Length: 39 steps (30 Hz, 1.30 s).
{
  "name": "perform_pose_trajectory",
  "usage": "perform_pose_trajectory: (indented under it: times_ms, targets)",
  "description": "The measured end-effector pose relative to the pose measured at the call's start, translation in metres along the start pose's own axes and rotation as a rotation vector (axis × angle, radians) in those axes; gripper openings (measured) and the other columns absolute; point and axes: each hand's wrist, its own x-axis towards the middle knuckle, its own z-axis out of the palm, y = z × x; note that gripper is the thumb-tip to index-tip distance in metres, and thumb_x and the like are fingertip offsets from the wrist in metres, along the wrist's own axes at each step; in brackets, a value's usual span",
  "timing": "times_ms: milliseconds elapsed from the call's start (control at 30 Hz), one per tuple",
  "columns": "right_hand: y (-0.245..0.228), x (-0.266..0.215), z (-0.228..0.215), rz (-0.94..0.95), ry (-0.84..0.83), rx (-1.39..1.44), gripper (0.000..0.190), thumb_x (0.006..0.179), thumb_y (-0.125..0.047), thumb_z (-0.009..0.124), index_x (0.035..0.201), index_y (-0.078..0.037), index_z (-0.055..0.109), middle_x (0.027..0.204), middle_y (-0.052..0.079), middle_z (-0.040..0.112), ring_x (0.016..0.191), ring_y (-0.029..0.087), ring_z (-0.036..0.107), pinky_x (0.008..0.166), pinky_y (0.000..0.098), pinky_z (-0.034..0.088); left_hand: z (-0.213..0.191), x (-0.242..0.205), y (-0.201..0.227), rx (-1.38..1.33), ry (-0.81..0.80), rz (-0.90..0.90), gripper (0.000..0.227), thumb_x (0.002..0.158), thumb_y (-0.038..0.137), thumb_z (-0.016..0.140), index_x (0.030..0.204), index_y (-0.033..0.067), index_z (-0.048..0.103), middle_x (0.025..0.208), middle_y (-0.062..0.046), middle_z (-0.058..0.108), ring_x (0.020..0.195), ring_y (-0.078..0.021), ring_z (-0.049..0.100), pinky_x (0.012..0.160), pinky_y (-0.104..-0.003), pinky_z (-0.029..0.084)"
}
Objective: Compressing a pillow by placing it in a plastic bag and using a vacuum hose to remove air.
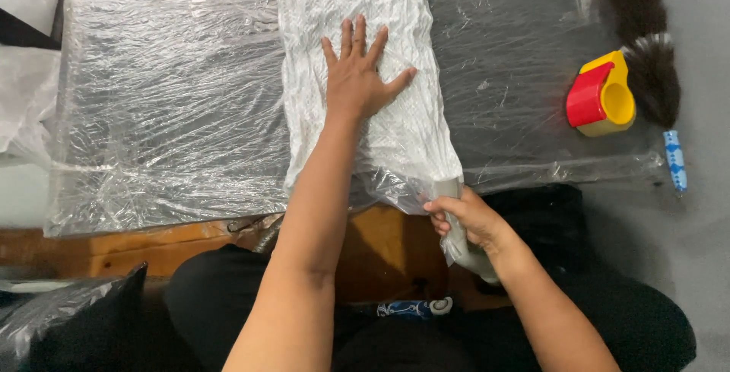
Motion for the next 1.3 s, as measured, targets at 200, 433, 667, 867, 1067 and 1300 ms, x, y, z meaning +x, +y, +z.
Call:
perform_pose_trajectory:
  times_ms: [200, 433, 667, 867, 1067, 1300]
  targets:
    - [-0.001, 0.002, -0.002, -0.011, -0.031, -0.03, 0.023, 0.085, -0.004, 0.067, 0.067, -0.006, 0.053, 0.052, 0.005, 0.045, 0.043, 0.016, 0.045, 0.046, 0.0341, 0.042, 0.009, 0.0, -0.008, -0.021, 0.069, 0.031, 0.09, 0.095, 0.076, 0.017, 0.166, 0.0207, 0.013, 0.171, -0.011, 0.0, 0.155, -0.0268, -0.01, 0.123, -0.057, -0.01]
    - [-0.001, 0.002, -0.004, 0.0, -0.049, -0.039, 0.018, 0.084, -0.009, 0.067, 0.099, -0.002, 0.062, 0.05, 0.004, 0.043, 0.044, 0.013, 0.041, 0.046, 0.0293, 0.038, 0.008, 0.002, -0.037, -0.43, -0.001, 0.106, 0.09, 0.093, 0.073, 0.033, 0.162, 0.0159, 0.027, 0.171, -0.014, 0.002, 0.155, -0.0244, -0.01, 0.121, -0.053, -0.019]
    - [0.002, 0.004, -0.006, 0.009, -0.033, -0.054, 0.011, 0.084, -0.007, 0.067, 0.091, -0.002, 0.061, 0.052, 0.004, 0.043, 0.044, 0.013, 0.041, 0.047, 0.0303, 0.038, 0.006, -0.047, -0.063, -0.019, 0.094, 0.022, 0.09, 0.101, 0.07, 0.014, 0.164, 0.0056, 0.015, 0.169, -0.017, -0.002, 0.154, -0.0259, -0.012, 0.124, -0.049, -0.012]
    - [-0.001, 0.003, -0.002, -0.012, -0.061, -0.057, 0.008, 0.085, -0.007, 0.067, 0.09, -0.003, 0.063, 0.051, 0.004, 0.046, 0.043, 0.013, 0.042, 0.046, 0.0296, 0.039, 0.016, -0.039, -0.074, -0.037, 0.18, 0.033, 0.081, 0.104, 0.064, 0.017, 0.164, 0.0109, 0.021, 0.171, -0.013, 0.005, 0.156, -0.0227, -0.005, 0.126, -0.048, -0.007]
    - [-0.001, 0.003, -0.002, -0.012, -0.061, -0.054, 0.011, 0.084, -0.008, 0.067, 0.092, -0.001, 0.063, 0.051, 0.005, 0.045, 0.044, 0.014, 0.042, 0.046, 0.0303, 0.039, 0.018, -0.037, -0.073, -0.054, 0.165, 0.01, 0.08, 0.102, 0.065, 0.017, 0.164, 0.0144, 0.024, 0.171, -0.012, 0.005, 0.156, -0.023, -0.006, 0.125, -0.047, -0.008]
    - [-0.001, 0.004, -0.004, -0.011, -0.087, -0.071, 0.016, 0.085, -0.01, 0.066, 0.099, 0.0, 0.065, 0.05, 0.004, 0.043, 0.044, 0.014, 0.041, 0.046, 0.0301, 0.039, 0.018, -0.036, -0.073, -0.046, 0.149, -0.012, 0.079, 0.102, 0.064, 0.016, 0.163, 0.0151, 0.024, 0.171, -0.013, 0.006, 0.156, -0.0237, -0.005, 0.126, -0.047, -0.007]
